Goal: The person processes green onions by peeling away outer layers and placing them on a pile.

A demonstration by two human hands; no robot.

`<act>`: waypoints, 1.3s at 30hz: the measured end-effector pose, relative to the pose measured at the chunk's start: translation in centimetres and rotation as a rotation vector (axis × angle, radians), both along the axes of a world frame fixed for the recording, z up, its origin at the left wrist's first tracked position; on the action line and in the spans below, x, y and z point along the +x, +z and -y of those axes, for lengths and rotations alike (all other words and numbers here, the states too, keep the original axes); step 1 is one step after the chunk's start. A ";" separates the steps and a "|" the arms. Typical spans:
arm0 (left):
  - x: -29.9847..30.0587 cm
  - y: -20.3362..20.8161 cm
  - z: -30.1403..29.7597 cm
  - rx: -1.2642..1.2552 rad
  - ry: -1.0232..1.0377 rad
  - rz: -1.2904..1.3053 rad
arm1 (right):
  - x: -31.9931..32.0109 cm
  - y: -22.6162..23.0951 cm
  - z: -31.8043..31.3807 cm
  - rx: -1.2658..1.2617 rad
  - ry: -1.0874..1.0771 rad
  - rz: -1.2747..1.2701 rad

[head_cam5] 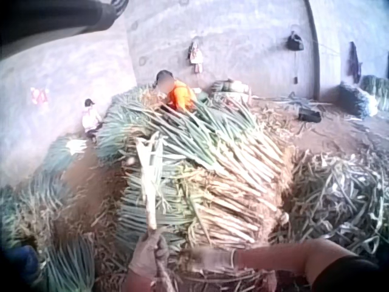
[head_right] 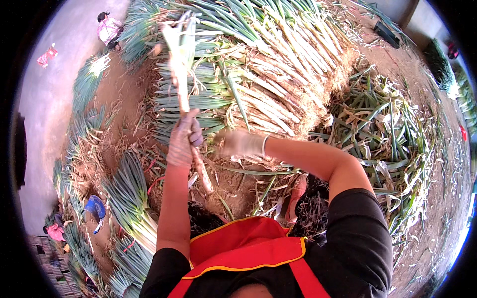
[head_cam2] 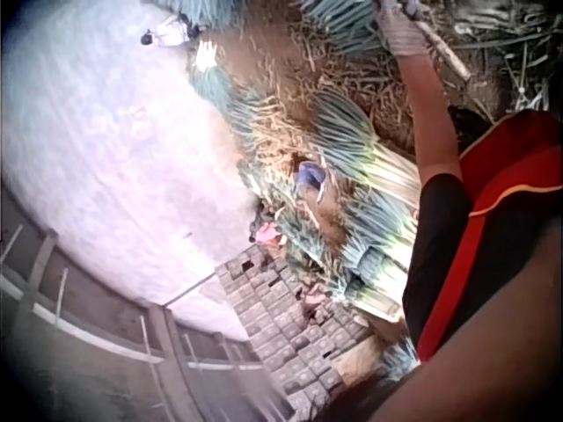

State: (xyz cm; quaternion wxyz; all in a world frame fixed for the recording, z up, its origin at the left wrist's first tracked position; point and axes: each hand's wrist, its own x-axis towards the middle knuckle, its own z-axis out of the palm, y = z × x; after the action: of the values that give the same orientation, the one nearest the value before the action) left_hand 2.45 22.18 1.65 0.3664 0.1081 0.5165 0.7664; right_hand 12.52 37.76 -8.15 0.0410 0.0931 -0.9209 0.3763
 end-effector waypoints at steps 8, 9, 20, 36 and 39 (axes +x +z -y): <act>-4.4 -3.1 4.7 0.280 0.056 0.026 | 0.6 -1.3 -21.2 0.520 -1.103 0.119; -4.5 -3.8 4.6 0.296 0.075 0.068 | 1.3 -2.3 -21.9 0.576 -1.068 0.172; -4.4 -6.4 5.1 -0.983 -0.017 -0.964 | 0.0 -2.9 -22.3 0.597 -1.126 -0.045; -1.9 -0.9 6.6 -0.055 0.150 -0.042 | 1.6 8.7 3.3 -0.378 -0.515 0.134; -3.9 -0.5 8.5 0.446 0.221 0.091 | 4.0 6.1 8.5 -0.265 -0.526 -0.024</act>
State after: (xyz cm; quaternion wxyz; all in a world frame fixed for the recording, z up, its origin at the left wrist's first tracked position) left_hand -1.44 13.72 1.15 0.2703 0.0947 0.3265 0.9008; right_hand 16.56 29.25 -2.05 0.1598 -0.1507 -0.8556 0.4687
